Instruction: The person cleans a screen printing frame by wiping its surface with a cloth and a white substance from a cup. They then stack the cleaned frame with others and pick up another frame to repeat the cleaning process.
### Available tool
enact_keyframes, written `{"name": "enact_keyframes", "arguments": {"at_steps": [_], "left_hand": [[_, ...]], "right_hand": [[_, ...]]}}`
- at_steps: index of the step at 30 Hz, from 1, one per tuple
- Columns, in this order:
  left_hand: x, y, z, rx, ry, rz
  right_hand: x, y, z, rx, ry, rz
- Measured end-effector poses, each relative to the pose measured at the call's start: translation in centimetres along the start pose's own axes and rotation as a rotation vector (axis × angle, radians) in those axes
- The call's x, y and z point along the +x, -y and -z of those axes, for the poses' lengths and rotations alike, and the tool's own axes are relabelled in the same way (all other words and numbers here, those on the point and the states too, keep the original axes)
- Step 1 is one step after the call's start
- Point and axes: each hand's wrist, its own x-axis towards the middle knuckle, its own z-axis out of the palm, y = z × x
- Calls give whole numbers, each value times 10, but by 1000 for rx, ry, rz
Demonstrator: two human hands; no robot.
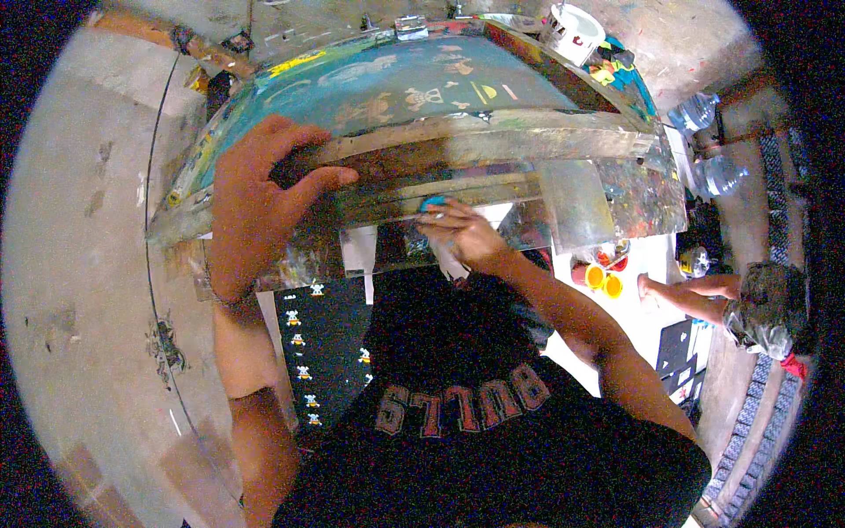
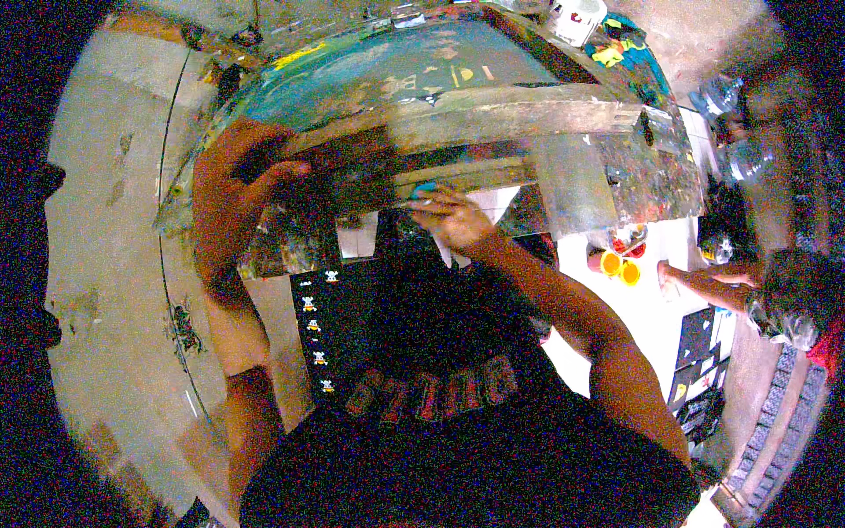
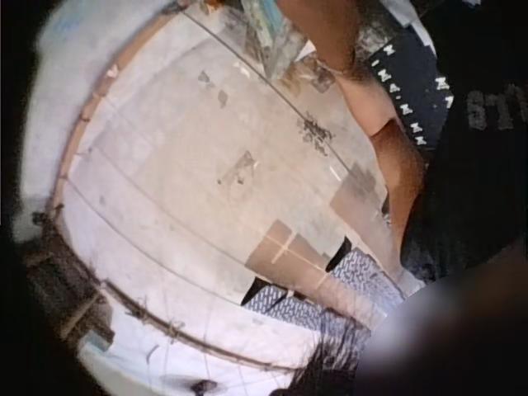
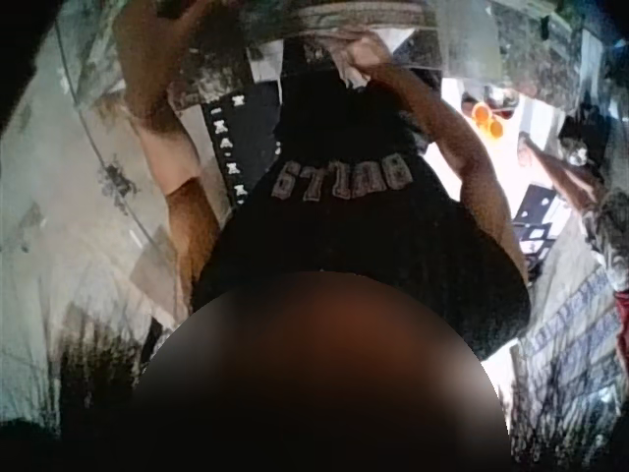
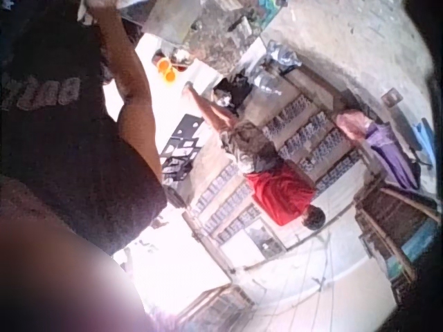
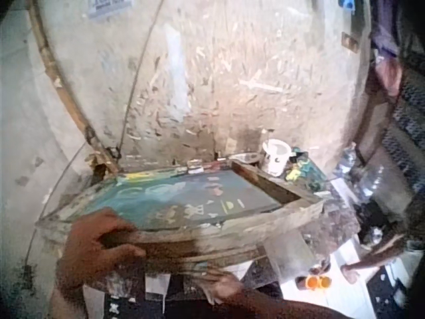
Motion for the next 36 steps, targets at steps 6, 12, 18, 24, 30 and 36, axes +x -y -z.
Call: {"name": "enact_keyframes", "arguments": {"at_steps": [6,12,18,24,30,36], "left_hand": [[-8,1,-4,41,43,12],[-21,0,-11,49,74,87],[-45,3,-31,57,91,122],[-44,4,-35,81,21,32],[-50,5,-38,67,74,103],[-50,11,-41,111,63,45]], "right_hand": [[25,-13,-8,-240,110,-507],[41,25,2,968,-329,-1102],[39,-26,66,1844,-1260,-899],[77,-53,39,1714,-1238,-832],[54,-49,21,1694,-1219,-797],[68,-36,14,1687,-1123,-919]]}}
